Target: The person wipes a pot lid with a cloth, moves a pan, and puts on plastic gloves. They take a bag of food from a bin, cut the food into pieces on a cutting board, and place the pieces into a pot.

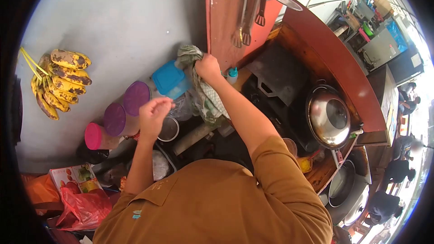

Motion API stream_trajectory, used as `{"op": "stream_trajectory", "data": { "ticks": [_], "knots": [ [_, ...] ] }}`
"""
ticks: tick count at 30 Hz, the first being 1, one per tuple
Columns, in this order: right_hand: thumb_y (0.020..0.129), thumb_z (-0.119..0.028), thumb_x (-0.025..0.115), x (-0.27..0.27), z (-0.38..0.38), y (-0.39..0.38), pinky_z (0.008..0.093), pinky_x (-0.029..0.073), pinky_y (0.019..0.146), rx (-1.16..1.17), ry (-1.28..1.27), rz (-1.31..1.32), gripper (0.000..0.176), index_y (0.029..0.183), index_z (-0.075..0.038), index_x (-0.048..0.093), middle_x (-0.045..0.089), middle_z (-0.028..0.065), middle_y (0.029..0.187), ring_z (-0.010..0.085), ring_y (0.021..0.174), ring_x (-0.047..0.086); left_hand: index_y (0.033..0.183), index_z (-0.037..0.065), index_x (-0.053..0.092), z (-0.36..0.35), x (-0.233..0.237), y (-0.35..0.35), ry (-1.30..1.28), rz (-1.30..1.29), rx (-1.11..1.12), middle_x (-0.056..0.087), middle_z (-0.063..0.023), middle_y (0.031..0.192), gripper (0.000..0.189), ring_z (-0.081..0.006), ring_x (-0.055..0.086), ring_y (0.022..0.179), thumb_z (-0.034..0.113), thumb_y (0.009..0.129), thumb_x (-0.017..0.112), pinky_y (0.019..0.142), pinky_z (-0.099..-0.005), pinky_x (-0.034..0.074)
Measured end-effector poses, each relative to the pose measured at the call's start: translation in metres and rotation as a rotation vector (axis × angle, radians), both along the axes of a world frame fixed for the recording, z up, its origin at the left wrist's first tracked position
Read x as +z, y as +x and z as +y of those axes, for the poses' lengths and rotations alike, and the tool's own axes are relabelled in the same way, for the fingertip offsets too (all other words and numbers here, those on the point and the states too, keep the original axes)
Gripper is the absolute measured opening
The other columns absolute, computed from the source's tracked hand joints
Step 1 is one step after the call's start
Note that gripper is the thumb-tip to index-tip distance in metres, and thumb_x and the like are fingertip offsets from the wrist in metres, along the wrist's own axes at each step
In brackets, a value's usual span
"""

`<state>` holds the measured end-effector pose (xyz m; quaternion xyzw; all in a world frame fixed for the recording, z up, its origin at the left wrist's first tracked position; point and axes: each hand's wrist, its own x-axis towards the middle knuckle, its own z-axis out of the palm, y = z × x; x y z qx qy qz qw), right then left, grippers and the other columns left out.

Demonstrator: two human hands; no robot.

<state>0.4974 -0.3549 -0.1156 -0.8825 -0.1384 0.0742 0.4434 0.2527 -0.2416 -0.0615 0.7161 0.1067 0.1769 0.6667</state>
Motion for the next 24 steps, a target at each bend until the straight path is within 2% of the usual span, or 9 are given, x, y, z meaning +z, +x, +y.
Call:
{"op": "stream_trajectory", "data": {
  "ticks": [4,9,11,12,15,16,20,22,24],
  "knots": [
    [0.08,-0.017,0.059,-0.023,0.048,0.033,0.0461,0.05,0.096,0.017,-0.105,0.047,0.043,0.113,0.009,0.058,0.062,0.0333,0.115,0.0448,0.11,0.061,0.101,-0.004,0.068,0.009,-0.023,-0.021,0.041,0.183,0.016,0.071,-0.0053,0.09,0.018,-0.0089,0.066,0.083,0.008,0.088,0.07,0.076,-0.0226,0.051],
    [0.077,-0.029,0.072,-0.033,0.077,0.049,0.0435,0.046,0.102,0.016,-0.144,0.102,0.061,0.119,0.012,0.055,0.055,0.0322,0.129,0.0399,0.121,0.056,0.104,-0.003,0.068,0.02,-0.042,-0.021,0.195,0.115,-0.1,0.07,-0.0139,0.109,0.022,-0.0182,0.066,0.102,0.008,0.085,0.071,0.089,-0.0303,0.051],
    [0.079,-0.041,0.073,-0.046,0.073,0.058,0.0391,0.04,0.107,0.213,0.197,0.416,0.088,0.136,0.017,0.039,0.05,0.0348,0.134,0.0389,0.129,0.05,0.105,-0.002,0.068,0.022,-0.039,-0.014,0.326,0.095,-0.154,0.068,-0.0162,0.116,0.022,-0.0203,0.064,0.11,0.008,0.086,0.07,0.093,-0.0322,0.05],
    [0.079,-0.041,0.073,-0.045,0.067,0.057,0.0391,0.04,0.107,0.184,0.2,0.425,0.088,0.136,0.017,0.039,0.05,0.0348,0.134,0.0389,0.129,0.05,0.105,-0.002,0.069,0.021,-0.032,-0.009,0.41,0.104,-0.183,0.066,-0.0185,0.119,0.024,-0.0245,0.063,0.113,0.01,0.084,0.071,0.095,-0.0347,0.049],
    [0.086,-0.043,0.067,-0.009,0.025,0.036,0.0381,0.037,0.11,0.403,-0.089,-0.054,0.075,0.136,0.009,0.048,0.054,0.0268,0.135,0.0308,0.129,0.051,0.105,-0.001,0.069,0.013,-0.037,0.002,0.509,0.107,-0.279,0.065,-0.021,0.123,0.027,-0.0315,0.062,0.117,0.012,0.081,0.072,0.099,-0.0382,0.046],
    [0.086,-0.043,0.067,0.011,0.005,0.023,0.0381,0.037,0.11,0.369,-0.096,-0.041,0.075,0.136,0.009,0.048,0.054,0.0268,0.135,0.0308,0.129,0.051,0.104,0.0,0.069,0.011,-0.04,0.007,0.538,0.087,-0.295,0.065,-0.0211,0.123,0.027,-0.0343,0.062,0.116,0.013,0.081,0.072,0.099,-0.0391,0.046],
    [0.093,-0.032,0.062,0.071,-0.101,-0.05,0.0383,0.042,0.105,0.395,0.545,0.14,0.058,0.132,0.009,0.052,0.061,0.0212,0.126,0.0296,0.121,0.057,0.101,0.0,0.07,-0.017,-0.063,0.029,0.537,0.007,-0.479,0.066,-0.0205,0.121,0.025,-0.0337,0.063,0.113,0.014,0.081,0.073,0.097,-0.039,0.047],
    [0.095,-0.034,0.06,0.067,-0.152,-0.1,0.0402,0.043,0.105,0.297,0.985,0.341,0.054,0.131,0.006,0.055,0.063,0.018,0.124,0.0276,0.118,0.059,0.104,0.0,0.069,-0.04,-0.085,0.046,0.592,-0.016,-0.595,0.065,-0.0196,0.12,0.028,-0.0342,0.062,0.113,0.015,0.08,0.073,0.097,-0.0397,0.048],
    [0.095,-0.036,0.059,0.054,-0.2,-0.155,0.043,0.043,0.105,0.243,1.154,0.339,0.054,0.132,0.003,0.054,0.062,0.0177,0.125,0.0273,0.118,0.059,0.106,0.001,0.067,-0.066,-0.108,0.064,0.644,-0.048,-0.711,0.065,-0.0187,0.12,0.03,-0.0347,0.062,0.112,0.015,0.08,0.073,0.096,-0.0405,0.048]
  ]
}}
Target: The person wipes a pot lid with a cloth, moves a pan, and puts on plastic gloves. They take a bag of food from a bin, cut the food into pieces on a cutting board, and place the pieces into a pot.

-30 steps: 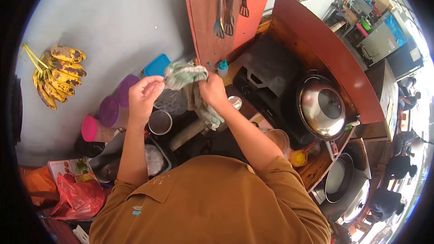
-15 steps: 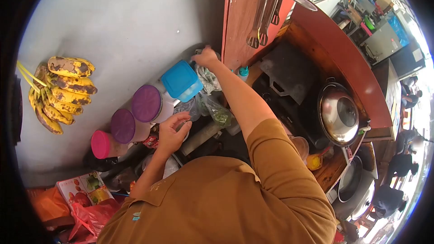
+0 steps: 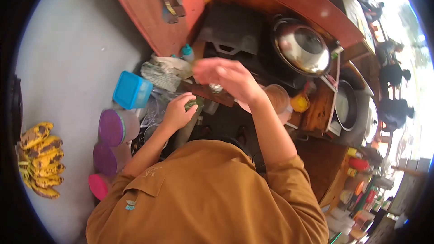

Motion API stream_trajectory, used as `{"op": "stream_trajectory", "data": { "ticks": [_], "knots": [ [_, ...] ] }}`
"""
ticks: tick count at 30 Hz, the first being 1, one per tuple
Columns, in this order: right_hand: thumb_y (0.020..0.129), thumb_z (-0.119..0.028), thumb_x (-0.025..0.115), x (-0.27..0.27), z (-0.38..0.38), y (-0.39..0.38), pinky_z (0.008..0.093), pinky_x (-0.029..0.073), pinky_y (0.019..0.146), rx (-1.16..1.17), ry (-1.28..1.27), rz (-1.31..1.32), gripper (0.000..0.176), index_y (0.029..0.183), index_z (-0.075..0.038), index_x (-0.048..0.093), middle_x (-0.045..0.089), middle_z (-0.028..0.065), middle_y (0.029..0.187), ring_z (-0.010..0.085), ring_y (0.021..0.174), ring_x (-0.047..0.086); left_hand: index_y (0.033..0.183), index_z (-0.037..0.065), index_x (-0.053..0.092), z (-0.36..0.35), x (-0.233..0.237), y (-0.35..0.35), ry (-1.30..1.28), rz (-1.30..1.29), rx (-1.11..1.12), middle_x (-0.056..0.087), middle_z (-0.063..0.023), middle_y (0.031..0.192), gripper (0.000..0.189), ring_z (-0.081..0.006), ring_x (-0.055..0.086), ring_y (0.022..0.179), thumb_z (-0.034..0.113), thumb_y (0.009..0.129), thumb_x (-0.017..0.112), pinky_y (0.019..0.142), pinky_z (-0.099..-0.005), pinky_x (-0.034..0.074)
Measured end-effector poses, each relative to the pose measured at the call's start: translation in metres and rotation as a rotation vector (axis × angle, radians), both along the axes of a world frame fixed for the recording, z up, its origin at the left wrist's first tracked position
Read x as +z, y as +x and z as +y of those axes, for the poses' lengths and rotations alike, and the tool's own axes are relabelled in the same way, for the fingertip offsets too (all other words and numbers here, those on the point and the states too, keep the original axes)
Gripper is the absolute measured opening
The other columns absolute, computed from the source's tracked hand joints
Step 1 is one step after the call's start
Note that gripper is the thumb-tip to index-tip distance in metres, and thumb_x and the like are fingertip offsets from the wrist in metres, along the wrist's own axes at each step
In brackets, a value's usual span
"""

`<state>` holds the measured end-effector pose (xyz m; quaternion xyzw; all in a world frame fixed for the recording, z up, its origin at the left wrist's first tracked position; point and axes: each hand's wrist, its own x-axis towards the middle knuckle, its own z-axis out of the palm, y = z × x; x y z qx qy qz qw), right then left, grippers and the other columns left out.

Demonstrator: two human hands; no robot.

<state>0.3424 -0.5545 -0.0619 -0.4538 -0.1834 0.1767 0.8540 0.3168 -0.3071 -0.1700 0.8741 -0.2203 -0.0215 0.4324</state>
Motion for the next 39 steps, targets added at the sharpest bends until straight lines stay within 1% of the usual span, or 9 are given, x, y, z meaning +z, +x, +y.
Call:
{"op": "stream_trajectory", "data": {
  "ticks": [4,12,14,18,20,24,28,36,39],
  "knots": [
    [0.097,-0.037,0.054,-0.064,-0.07,-0.115,0.0436,0.045,0.103,-0.186,0.105,0.297,0.053,0.134,0.003,0.051,0.062,0.0179,0.126,0.0278,0.116,0.06,0.124,0.005,0.055,-0.06,-0.041,0.038,0.378,-0.191,-0.162,0.063,-0.0148,0.111,0.053,-0.0362,0.062,0.097,0.02,0.076,0.073,0.083,-0.0463,0.051],
    [0.098,-0.031,0.051,-0.159,-0.12,-0.295,0.0373,0.05,0.093,-0.866,-0.101,1.016,0.041,0.123,0.0,0.061,0.066,0.0117,0.115,0.0229,0.103,0.062,0.125,0.004,0.055,-0.187,-0.053,0.045,0.357,-0.201,-0.261,0.063,-0.0171,0.119,0.054,-0.0369,0.063,0.103,0.024,0.078,0.073,0.088,-0.0453,0.052],
    [0.096,-0.022,0.056,-0.174,-0.136,-0.3,0.0349,0.051,0.089,-0.955,-0.143,1.022,0.034,0.122,-0.003,0.062,0.066,0.0105,0.111,0.021,0.098,0.063,0.125,0.004,0.055,-0.205,-0.06,0.032,0.327,-0.197,-0.281,0.063,-0.0173,0.119,0.053,-0.0365,0.062,0.105,0.024,0.079,0.072,0.089,-0.0454,0.052],
    [0.083,-0.016,0.07,-0.211,-0.188,-0.257,0.0364,0.05,0.092,-1.123,-1.18,0.507,0.045,0.124,-0.003,0.059,0.066,0.0158,0.112,0.0291,0.106,0.063,0.125,0.008,0.056,-0.233,-0.056,0.0,0.395,0.007,-0.327,0.063,-0.0142,0.121,0.05,-0.0347,0.061,0.11,0.023,0.08,0.071,0.091,-0.045,0.051],
    [0.077,-0.014,0.071,-0.199,-0.209,-0.222,0.0424,0.046,0.1,-1.195,-1.333,0.216,0.053,0.125,0.001,0.057,0.062,0.021,0.12,0.0387,0.116,0.058,0.125,0.009,0.056,-0.239,-0.065,-0.012,0.399,0.025,-0.326,0.063,-0.0129,0.122,0.048,-0.0346,0.061,0.111,0.022,0.081,0.07,0.091,-0.0447,0.051],
    [0.076,-0.019,0.072,-0.225,-0.253,-0.176,0.0434,0.048,0.096,-1.091,-1.581,-0.064,0.058,0.128,-0.002,0.054,0.064,0.0213,0.117,0.0401,0.11,0.059,0.124,0.009,0.057,-0.239,-0.064,-0.039,0.372,0.072,-0.285,0.063,-0.014,0.123,0.046,-0.0355,0.061,0.111,0.021,0.082,0.07,0.091,-0.0452,0.051],
    [0.077,-0.029,0.07,-0.244,-0.273,-0.149,0.0444,0.051,0.086,-0.55,-1.605,0.183,0.039,0.104,0.0,0.066,0.068,0.0242,0.098,0.0392,0.095,0.065,0.123,0.007,0.058,-0.214,-0.076,-0.064,0.302,-0.003,-0.185,0.064,-0.0161,0.119,0.046,-0.0364,0.062,0.107,0.022,0.081,0.071,0.089,-0.0445,0.052],
    [0.08,-0.022,0.069,-0.233,-0.246,-0.161,0.0375,0.051,0.064,-0.405,-1.15,0.147,0.024,0.085,0.001,0.069,0.067,0.0157,0.071,0.0214,0.066,0.065,0.121,0.0,0.061,-0.161,-0.111,-0.139,0.011,0.461,0.075,0.071,-0.0197,0.1,0.046,-0.0229,0.072,0.08,0.021,0.083,0.072,0.075,-0.0347,0.056],
    [0.081,-0.018,0.069,-0.212,-0.219,-0.166,0.0346,0.051,0.065,-0.25,-1.017,0.124,0.021,0.084,0.003,0.068,0.07,0.0106,0.073,0.0157,0.065,0.063,0.132,-0.001,0.052,-0.159,-0.09,-0.162,-0.143,0.641,0.198,0.062,-0.0168,0.126,0.058,-0.02,0.069,0.092,0.02,0.084,0.076,0.082,-0.0326,0.054]
  ]
}}
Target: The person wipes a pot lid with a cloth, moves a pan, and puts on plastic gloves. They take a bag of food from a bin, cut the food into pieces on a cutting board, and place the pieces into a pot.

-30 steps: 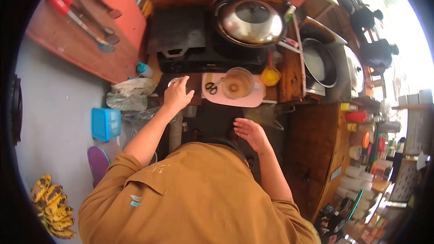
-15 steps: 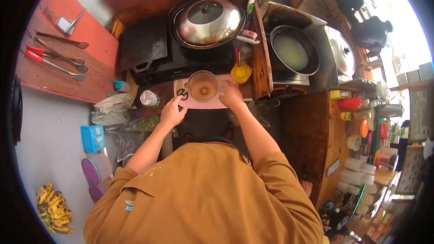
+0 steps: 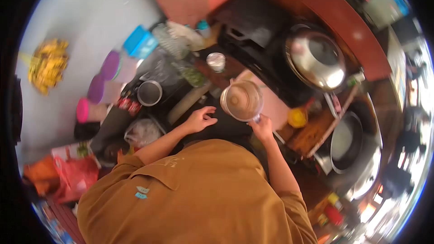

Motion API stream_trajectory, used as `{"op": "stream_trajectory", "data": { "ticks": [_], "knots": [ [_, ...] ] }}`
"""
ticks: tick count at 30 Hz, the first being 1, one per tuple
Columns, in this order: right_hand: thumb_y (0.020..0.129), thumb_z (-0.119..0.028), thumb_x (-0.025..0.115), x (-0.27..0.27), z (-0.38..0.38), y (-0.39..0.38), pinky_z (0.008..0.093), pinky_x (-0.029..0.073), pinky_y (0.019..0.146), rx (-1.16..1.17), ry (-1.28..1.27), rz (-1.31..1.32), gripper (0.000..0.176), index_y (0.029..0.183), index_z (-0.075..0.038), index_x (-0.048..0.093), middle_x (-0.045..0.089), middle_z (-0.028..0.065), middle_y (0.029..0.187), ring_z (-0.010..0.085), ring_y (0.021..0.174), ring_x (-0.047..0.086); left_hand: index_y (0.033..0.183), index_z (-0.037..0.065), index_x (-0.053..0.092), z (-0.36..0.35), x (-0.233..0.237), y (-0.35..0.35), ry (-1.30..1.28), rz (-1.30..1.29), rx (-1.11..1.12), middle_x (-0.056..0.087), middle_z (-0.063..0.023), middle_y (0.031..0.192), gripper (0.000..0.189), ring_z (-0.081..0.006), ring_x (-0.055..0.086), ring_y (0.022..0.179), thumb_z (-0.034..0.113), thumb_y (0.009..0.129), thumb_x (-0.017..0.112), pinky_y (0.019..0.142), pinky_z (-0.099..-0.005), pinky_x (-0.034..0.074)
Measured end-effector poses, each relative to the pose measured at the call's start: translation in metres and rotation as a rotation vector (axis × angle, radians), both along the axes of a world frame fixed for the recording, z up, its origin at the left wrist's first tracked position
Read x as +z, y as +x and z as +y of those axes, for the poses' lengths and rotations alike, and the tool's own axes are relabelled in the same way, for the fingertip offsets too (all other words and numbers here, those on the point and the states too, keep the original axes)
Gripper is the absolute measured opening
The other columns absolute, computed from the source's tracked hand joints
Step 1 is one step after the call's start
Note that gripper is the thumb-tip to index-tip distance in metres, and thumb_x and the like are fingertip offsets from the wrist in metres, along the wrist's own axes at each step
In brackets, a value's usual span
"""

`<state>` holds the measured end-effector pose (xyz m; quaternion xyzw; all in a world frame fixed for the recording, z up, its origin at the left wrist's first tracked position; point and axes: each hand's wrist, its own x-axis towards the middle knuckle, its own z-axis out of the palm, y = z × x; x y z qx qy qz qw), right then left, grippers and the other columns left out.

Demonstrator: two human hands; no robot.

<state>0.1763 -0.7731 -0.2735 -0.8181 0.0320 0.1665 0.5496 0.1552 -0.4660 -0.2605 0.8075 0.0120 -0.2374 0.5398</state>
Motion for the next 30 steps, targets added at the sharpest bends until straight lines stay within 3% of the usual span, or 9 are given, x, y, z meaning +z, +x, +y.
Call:
{"op": "stream_trajectory", "data": {
  "ticks": [6,11,17,18,20,22,25,26,30],
  "knots": [
    [0.085,-0.016,0.07,0.057,0.078,0.013,0.0309,0.05,0.066,0.332,0.221,0.082,0.018,0.089,0.001,0.069,0.07,0.0046,0.075,0.0106,0.069,0.061,0.139,0.012,0.043,0.037,0.006,-0.028,-0.773,0.318,0.543,0.061,-0.0108,0.119,0.055,-0.0207,0.061,0.107,0.05,0.1,0.047,0.09,-0.0383,0.051],
    [0.088,-0.022,0.071,0.098,0.15,0.041,0.0307,0.048,0.064,0.627,0.161,-0.014,0.023,0.097,0.0,0.068,0.065,0.0058,0.073,0.011,0.065,0.056,0.138,0.01,0.044,0.094,0.028,-0.042,-0.886,0.178,0.706,0.06,-0.0103,0.122,0.054,-0.023,0.06,0.11,0.049,0.101,0.043,0.092,-0.0422,0.051],
    [0.09,-0.021,0.069,0.134,0.222,0.05,0.0309,0.048,0.064,0.861,0.132,-0.164,0.025,0.101,0.001,0.066,0.066,0.0085,0.076,0.0118,0.066,0.055,0.145,0.01,0.039,0.15,0.065,-0.069,-0.664,-0.119,0.89,0.056,-0.009,0.13,0.061,-0.0215,0.058,0.116,0.05,0.1,0.047,0.097,-0.0416,0.048],
    [0.09,-0.021,0.069,0.128,0.234,0.05,0.0316,0.049,0.065,0.899,0.12,-0.176,0.024,0.102,0.0,0.066,0.066,0.0096,0.078,0.0147,0.067,0.057,0.145,0.01,0.038,0.158,0.07,-0.078,-0.64,-0.116,0.915,0.059,-0.0025,0.124,0.063,-0.0152,0.059,0.11,0.05,0.098,0.051,0.085,-0.0358,0.051],
    [0.09,-0.021,0.068,0.126,0.262,0.049,0.0323,0.049,0.067,0.993,0.109,-0.185,0.024,0.103,0.0,0.066,0.067,0.0107,0.08,0.0176,0.068,0.06,0.145,0.009,0.038,0.166,0.078,-0.097,-0.47,-0.099,0.953,0.058,-0.0051,0.126,0.064,-0.0172,0.06,0.111,0.049,0.097,0.053,0.082,-0.0356,0.053],
    [0.09,-0.022,0.068,0.129,0.291,0.042,0.0349,0.051,0.071,1.175,-0.032,-0.235,0.027,0.107,-0.001,0.065,0.069,0.0162,0.094,0.0271,0.077,0.063,0.132,0.004,0.052,0.171,0.104,-0.114,-0.232,0.021,0.961,0.067,-0.0104,0.112,0.051,-0.0195,0.066,0.098,0.034,0.091,0.061,0.069,-0.0335,0.054],
    [0.089,-0.023,0.067,0.125,0.334,0.026,0.0373,0.051,0.075,1.398,0.006,-0.285,0.031,0.112,-0.003,0.063,0.066,0.0208,0.108,0.0338,0.086,0.063,0.113,0.001,0.064,0.193,0.061,-0.15,-0.001,0.175,0.987,0.071,-0.0138,0.092,0.033,-0.0194,0.069,0.085,0.02,0.085,0.06,0.069,-0.0332,0.054],
    [0.09,-0.025,0.067,0.112,0.348,0.025,0.0375,0.051,0.076,1.538,0.063,-0.346,0.04,0.123,-0.005,0.058,0.057,0.023,0.129,0.0331,0.088,0.063,0.107,0.0,0.068,0.2,0.051,-0.162,-0.101,0.244,1.121,0.07,-0.0172,0.086,0.032,-0.0221,0.07,0.084,0.013,0.079,0.058,0.069,-0.0342,0.055],
    [0.09,-0.03,0.068,0.114,0.393,0.003,0.0359,0.051,0.076,1.67,-0.011,-0.144,0.055,0.135,-0.006,0.047,0.033,0.0217,0.155,0.0304,0.084,0.063,0.119,0.003,0.065,0.242,0.04,-0.223,0.068,0.067,1.417,0.071,-0.0178,0.091,0.043,-0.0253,0.07,0.089,0.014,0.079,0.059,0.069,-0.0342,0.056]
  ]
}}
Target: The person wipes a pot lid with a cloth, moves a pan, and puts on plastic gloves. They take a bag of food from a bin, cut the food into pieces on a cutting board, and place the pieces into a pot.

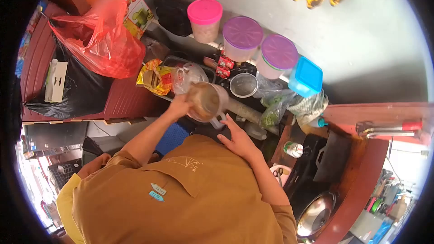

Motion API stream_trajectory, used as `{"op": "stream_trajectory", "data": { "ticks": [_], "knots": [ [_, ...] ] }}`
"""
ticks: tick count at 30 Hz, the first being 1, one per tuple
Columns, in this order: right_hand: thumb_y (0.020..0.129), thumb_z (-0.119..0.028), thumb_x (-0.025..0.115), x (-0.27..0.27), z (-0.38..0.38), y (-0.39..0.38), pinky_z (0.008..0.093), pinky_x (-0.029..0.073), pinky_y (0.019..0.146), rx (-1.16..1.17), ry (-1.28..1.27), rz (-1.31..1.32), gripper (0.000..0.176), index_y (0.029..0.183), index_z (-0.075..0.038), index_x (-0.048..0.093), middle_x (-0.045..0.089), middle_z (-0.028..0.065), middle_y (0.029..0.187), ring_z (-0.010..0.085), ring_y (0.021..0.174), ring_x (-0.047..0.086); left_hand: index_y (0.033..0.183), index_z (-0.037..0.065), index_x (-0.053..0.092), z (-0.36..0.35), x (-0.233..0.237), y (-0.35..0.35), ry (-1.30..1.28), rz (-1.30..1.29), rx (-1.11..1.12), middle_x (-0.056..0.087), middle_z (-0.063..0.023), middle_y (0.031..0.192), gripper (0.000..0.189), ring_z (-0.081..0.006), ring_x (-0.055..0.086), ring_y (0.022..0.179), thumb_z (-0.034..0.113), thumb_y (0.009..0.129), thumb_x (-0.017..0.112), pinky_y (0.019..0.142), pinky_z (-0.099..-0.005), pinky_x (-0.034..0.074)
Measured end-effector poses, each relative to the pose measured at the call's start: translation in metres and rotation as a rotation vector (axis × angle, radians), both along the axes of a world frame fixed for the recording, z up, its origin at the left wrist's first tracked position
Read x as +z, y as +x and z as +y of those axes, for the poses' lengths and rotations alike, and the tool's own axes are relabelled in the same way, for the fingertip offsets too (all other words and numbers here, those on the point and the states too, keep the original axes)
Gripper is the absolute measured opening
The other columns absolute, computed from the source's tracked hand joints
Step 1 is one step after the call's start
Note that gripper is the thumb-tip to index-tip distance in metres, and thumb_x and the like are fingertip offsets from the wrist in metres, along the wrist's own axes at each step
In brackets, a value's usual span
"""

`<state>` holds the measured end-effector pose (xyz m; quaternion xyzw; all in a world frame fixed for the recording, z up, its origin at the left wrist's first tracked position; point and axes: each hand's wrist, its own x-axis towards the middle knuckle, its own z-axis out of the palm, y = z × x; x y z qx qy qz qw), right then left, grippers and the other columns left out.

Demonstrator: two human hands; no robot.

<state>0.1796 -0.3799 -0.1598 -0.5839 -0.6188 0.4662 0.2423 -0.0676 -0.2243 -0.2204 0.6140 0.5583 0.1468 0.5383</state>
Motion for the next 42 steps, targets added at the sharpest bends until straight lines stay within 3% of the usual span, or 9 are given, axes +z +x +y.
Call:
{"op": "stream_trajectory", "data": {
  "ticks": [8,12,13,15,21,24,30,34,42],
  "knots": [
    [0.09,-0.033,0.066,-0.041,0.009,0.034,0.0388,0.051,0.085,0.003,-0.126,-0.138,0.051,0.131,-0.004,0.053,0.047,0.0228,0.143,0.0346,0.1,0.065,0.111,0.001,0.061,0.151,-0.161,-0.105,-0.276,-0.104,0.838,0.064,-0.015,0.072,0.027,-0.0264,0.062,0.048,0.002,0.085,0.053,0.041,-0.0377,0.055],
    [0.09,-0.034,0.065,-0.061,-0.012,0.058,0.0417,0.047,0.097,-0.002,-0.297,-0.284,0.049,0.126,-0.001,0.057,0.057,0.0229,0.131,0.038,0.114,0.059,0.111,0.0,0.061,0.213,-0.385,-0.151,-0.401,0.527,0.264,0.068,-0.0197,0.076,0.024,-0.0302,0.063,0.045,0.014,0.092,0.056,0.039,-0.0401,0.055],
    [0.089,-0.034,0.065,-0.064,-0.017,0.06,0.0422,0.046,0.099,-0.018,-0.363,-0.319,0.049,0.125,0.0,0.057,0.059,0.0226,0.128,0.0384,0.116,0.058,0.111,0.0,0.061,0.214,-0.37,-0.136,-0.396,0.529,0.234,0.068,-0.0197,0.076,0.024,-0.0302,0.063,0.045,0.014,0.092,0.056,0.039,-0.0401,0.055],
    [0.089,-0.034,0.065,-0.071,-0.03,0.063,0.0421,0.046,0.099,-0.085,-0.422,-0.312,0.049,0.124,0.0,0.058,0.059,0.0221,0.127,0.0382,0.117,0.057,0.113,0.003,0.061,0.193,-0.332,-0.119,-0.492,0.129,0.956,0.07,-0.018,0.079,0.028,-0.0301,0.068,0.055,0.021,0.093,0.055,0.04,-0.0394,0.055],
    [0.089,-0.034,0.065,-0.076,-0.051,0.073,0.0419,0.046,0.099,-0.174,-0.516,-0.251,0.049,0.123,0.001,0.059,0.06,0.0222,0.126,0.0381,0.118,0.057,0.11,0.008,0.066,0.199,-0.347,-0.148,-0.526,0.171,0.921,0.071,-0.0126,0.076,0.028,-0.0302,0.07,0.07,0.025,0.089,0.058,0.057,-0.0444,0.058],
    [0.088,-0.035,0.065,-0.109,-0.07,0.08,0.0422,0.047,0.098,-0.198,-0.45,-0.274,0.05,0.123,0.001,0.059,0.061,0.0231,0.124,0.0384,0.116,0.058,0.11,0.008,0.066,0.184,-0.269,-0.131,-0.478,0.202,0.842,0.071,-0.0127,0.076,0.028,-0.0302,0.07,0.07,0.024,0.089,0.058,0.057,-0.0444,0.058],
    [0.087,-0.04,0.064,-0.101,-0.087,0.076,0.0441,0.049,0.095,-0.435,-0.35,-0.277,0.049,0.12,-0.003,0.063,0.065,0.0205,0.117,0.0377,0.11,0.061,0.108,0.008,0.067,0.211,-0.205,0.177,-0.33,0.151,0.138,0.071,-0.0129,0.076,0.027,-0.0305,0.07,0.07,0.024,0.088,0.059,0.058,-0.0444,0.058],
    [0.084,-0.042,0.065,-0.105,-0.128,0.064,0.0464,0.05,0.093,-0.651,-0.392,-0.257,0.05,0.117,-0.005,0.064,0.067,0.0186,0.115,0.037,0.111,0.062,0.106,0.008,0.068,-0.016,-0.141,0.492,-0.218,0.076,-0.738,0.071,-0.013,0.076,0.026,-0.0306,0.07,0.07,0.024,0.088,0.059,0.058,-0.0444,0.058],
    [0.082,-0.034,0.063,-0.113,-0.243,-0.025,0.0468,0.05,0.091,-1.34,-0.475,-0.161,0.044,0.109,0.001,0.065,0.068,0.0214,0.108,0.0384,0.105,0.063,0.104,0.008,0.068,-0.403,-0.123,0.484,0.024,0.036,-1.914,0.071,-0.0133,0.076,0.025,-0.0309,0.07,0.07,0.024,0.087,0.059,0.059,-0.0445,0.057]
  ]
}}
